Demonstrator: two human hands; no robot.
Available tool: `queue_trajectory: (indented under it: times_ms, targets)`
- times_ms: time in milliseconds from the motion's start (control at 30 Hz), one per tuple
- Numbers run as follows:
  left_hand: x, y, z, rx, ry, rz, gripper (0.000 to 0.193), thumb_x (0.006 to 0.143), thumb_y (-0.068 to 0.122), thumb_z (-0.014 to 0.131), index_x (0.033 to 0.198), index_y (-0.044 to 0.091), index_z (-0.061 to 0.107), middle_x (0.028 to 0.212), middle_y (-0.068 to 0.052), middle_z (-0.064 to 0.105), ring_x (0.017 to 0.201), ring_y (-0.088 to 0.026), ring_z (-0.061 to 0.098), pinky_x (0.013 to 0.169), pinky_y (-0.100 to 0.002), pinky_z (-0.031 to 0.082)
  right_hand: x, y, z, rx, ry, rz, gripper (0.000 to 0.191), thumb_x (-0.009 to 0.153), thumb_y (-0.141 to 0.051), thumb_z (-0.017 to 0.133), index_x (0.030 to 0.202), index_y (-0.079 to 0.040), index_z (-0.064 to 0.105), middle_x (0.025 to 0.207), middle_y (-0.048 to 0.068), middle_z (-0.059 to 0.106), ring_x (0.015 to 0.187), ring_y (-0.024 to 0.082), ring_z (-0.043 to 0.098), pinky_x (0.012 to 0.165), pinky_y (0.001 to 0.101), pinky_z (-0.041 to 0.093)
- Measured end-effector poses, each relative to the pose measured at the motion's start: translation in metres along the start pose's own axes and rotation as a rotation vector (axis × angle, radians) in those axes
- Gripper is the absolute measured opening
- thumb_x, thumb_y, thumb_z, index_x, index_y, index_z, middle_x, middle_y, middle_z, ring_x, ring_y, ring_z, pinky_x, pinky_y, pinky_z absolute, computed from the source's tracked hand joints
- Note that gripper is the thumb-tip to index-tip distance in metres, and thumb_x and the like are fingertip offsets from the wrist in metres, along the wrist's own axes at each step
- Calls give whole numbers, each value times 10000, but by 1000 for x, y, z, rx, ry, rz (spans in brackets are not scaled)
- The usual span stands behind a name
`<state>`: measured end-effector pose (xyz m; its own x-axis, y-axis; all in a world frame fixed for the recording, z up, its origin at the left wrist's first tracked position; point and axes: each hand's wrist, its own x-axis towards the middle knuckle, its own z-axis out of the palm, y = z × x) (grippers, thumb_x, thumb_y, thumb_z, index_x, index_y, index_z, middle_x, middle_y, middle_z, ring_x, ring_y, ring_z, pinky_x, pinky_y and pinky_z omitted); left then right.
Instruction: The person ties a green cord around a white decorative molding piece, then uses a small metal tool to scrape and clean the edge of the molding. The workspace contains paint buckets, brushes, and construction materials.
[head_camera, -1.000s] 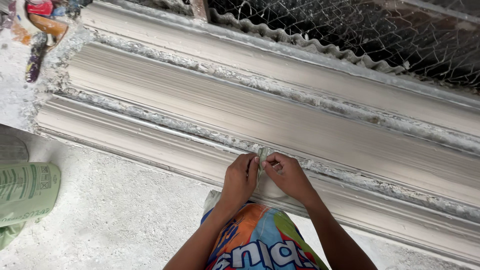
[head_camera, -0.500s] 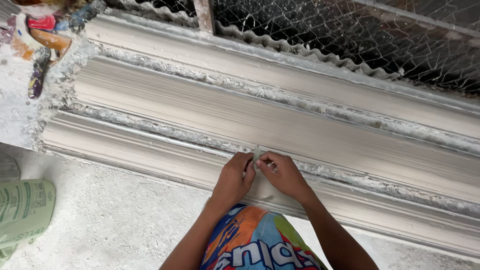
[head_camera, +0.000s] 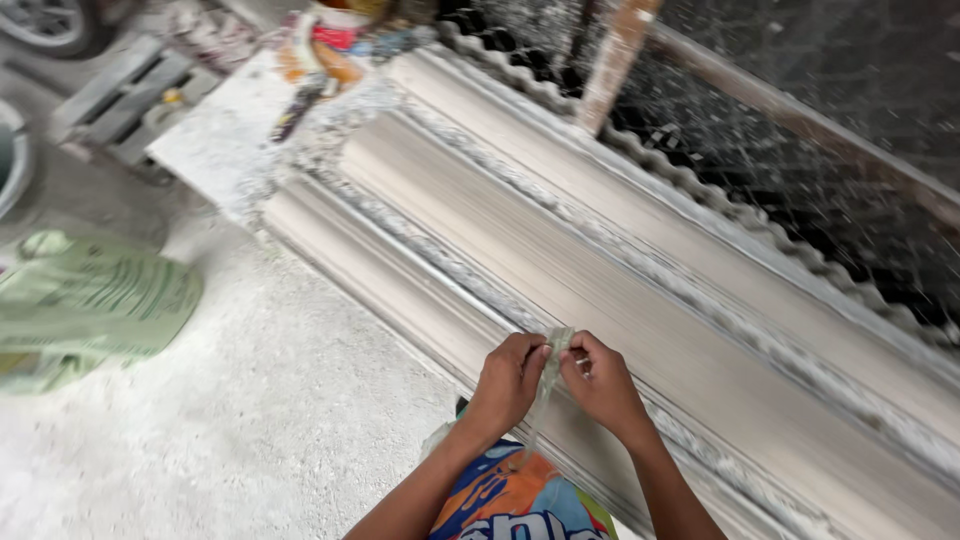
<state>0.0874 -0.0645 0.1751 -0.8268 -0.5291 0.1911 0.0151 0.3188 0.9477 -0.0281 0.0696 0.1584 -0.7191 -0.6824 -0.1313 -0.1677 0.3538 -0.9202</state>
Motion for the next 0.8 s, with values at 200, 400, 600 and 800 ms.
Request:
queue_trajectory:
  times_ms: [200, 400, 600, 800]
  targets:
    - [-3, -16, -32, -32, 72, -185, 207, 984, 138, 672, 1070, -43, 722, 850, -155, 738, 705, -215, 698, 653, -341, 563, 26, -15, 29, 42, -150, 44, 257, 966, -267, 666, 953, -14, 707, 757, 41, 681, 664, 94, 567, 596, 283, 476]
    - [3, -21, -46, -218, 80, -329, 213, 976, 139, 667, 1074, -40, 727, 790, -83, 722, 701, -84, 648, 610, -259, 543, 37, -42, 37, -130, -179, -57, 246, 942, -260, 693, 932, -14, 697, 803, 66, 762, 673, 99, 673, 628, 278, 550]
    - [25, -13, -45, -106, 45, -282, 232, 951, 148, 668, 1077, -37, 730, 809, -99, 767, 712, -108, 712, 621, -268, 562, 36, -66, 33, -150, -64, -18, 227, 930, -251, 682, 960, -31, 732, 756, 70, 751, 596, 135, 639, 580, 298, 523]
    - [45, -24, -30, 19, -45, -182, 214, 934, 144, 683, 1039, -39, 719, 810, -136, 754, 693, -162, 746, 627, -286, 578, 39, -48, 31, -208, 91, 98, 247, 939, -264, 694, 927, -18, 711, 729, 126, 707, 570, 198, 600, 558, 330, 477]
